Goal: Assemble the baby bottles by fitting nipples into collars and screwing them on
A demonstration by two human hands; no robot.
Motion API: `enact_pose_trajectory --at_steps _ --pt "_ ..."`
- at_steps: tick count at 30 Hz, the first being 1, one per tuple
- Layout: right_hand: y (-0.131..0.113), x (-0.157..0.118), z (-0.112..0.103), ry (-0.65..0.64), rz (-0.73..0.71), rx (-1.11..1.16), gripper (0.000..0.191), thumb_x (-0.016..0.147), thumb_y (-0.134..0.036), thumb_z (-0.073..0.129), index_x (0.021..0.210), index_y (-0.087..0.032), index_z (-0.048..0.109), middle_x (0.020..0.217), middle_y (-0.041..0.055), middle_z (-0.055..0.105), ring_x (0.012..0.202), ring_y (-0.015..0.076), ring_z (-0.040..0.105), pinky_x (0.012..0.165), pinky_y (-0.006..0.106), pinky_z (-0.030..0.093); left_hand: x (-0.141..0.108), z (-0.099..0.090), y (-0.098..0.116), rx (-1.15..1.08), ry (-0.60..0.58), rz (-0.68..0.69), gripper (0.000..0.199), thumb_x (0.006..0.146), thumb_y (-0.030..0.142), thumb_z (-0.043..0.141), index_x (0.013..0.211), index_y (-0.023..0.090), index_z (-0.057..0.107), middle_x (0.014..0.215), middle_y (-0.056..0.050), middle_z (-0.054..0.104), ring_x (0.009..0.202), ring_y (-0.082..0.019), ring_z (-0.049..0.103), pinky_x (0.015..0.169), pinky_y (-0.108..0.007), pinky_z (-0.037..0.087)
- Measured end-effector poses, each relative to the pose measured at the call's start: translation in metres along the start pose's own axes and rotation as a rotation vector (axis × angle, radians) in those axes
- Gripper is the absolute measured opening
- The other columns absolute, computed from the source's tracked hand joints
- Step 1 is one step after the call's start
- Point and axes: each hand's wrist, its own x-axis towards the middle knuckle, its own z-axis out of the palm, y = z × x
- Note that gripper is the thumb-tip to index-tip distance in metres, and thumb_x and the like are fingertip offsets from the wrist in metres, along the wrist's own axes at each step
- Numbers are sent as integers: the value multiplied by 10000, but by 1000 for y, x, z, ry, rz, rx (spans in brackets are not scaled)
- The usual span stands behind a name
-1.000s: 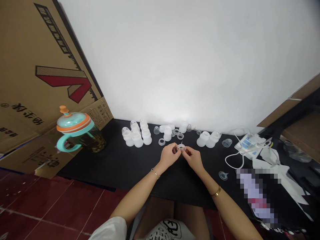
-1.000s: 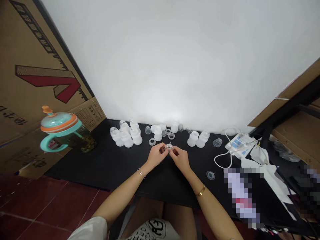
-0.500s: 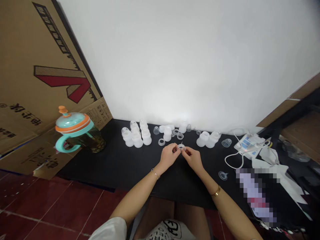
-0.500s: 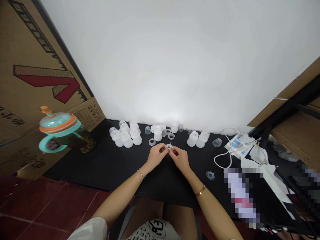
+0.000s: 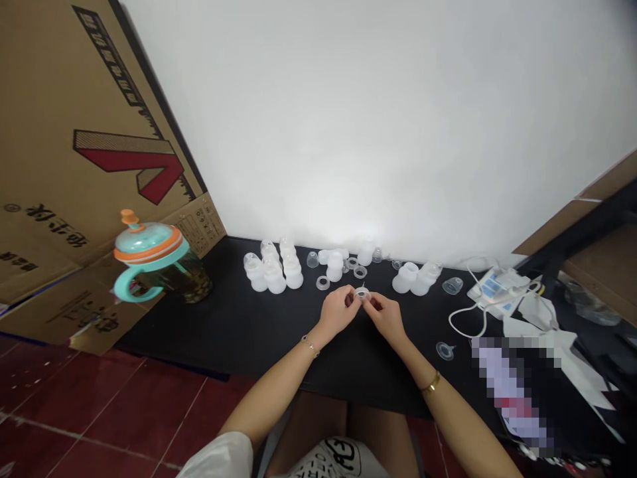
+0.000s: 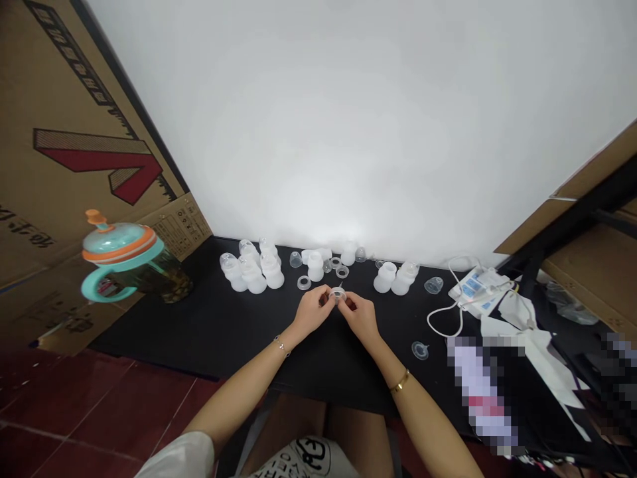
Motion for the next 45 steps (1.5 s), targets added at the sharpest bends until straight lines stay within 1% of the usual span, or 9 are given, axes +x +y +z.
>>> enact_pose_trajectory --at_steps 9,15,19,24,29,34,38,45 --pt "4 0 2 -19 -17 -10 333 910 -441 561 759 -174 691 563 -18 533 525 137 477 518 250 340 0 0 -1 -23 7 31 230 898 317 533 702 197 516 670 30 536 647 -130 493 631 -253 333" --pt "4 0 2 -29 -12 10 326 911 -436 563 734 -178 656 561 -25 524 524 134 479 524 248 351 1 -1 -1 -3 14 40 218 885 296 540 693 197 510 675 35 528 650 -125 488 641 -253 336" --pt "5 0 2 -49 22 35 322 918 -448 555 787 -181 679 574 -19 556 528 144 508 516 246 379 0 -1 2 48 20 -4 191 858 294 576 698 199 536 671 34 547 647 -128 499 632 -254 334" --pt "4 0 2 -66 46 86 329 909 -472 570 931 -179 718 613 -9 606 524 151 540 506 243 419 -1 -2 4 112 49 -41 164 849 296 606 717 204 570 688 30 583 651 -130 528 632 -254 346" --pt "3 1 1 -60 53 82 328 906 -479 572 905 -183 715 620 -2 620 524 156 550 509 248 425 -2 -2 4 141 70 -13 138 868 289 593 755 211 589 723 21 612 678 -138 557 639 -256 369" --pt "7 0 2 -74 67 118 341 920 -485 563 927 -180 717 639 -2 610 537 155 551 512 246 432 -1 -1 3 52 73 -11 72 845 283 627 830 218 602 773 24 648 690 -136 594 646 -249 413" --pt "9 0 2 -91 61 141 359 941 -486 531 950 -182 722 651 0 611 540 155 557 509 244 433 0 1 0 -83 49 -22 86 830 267 647 886 227 595 818 35 688 705 -127 648 628 -230 442" --pt "10 0 2 -95 52 121 355 949 -483 526 936 -184 718 649 5 616 544 160 565 505 242 428 1 2 -3 -212 53 -20 77 836 247 640 872 223 577 795 31 692 693 -126 650 640 -227 461"
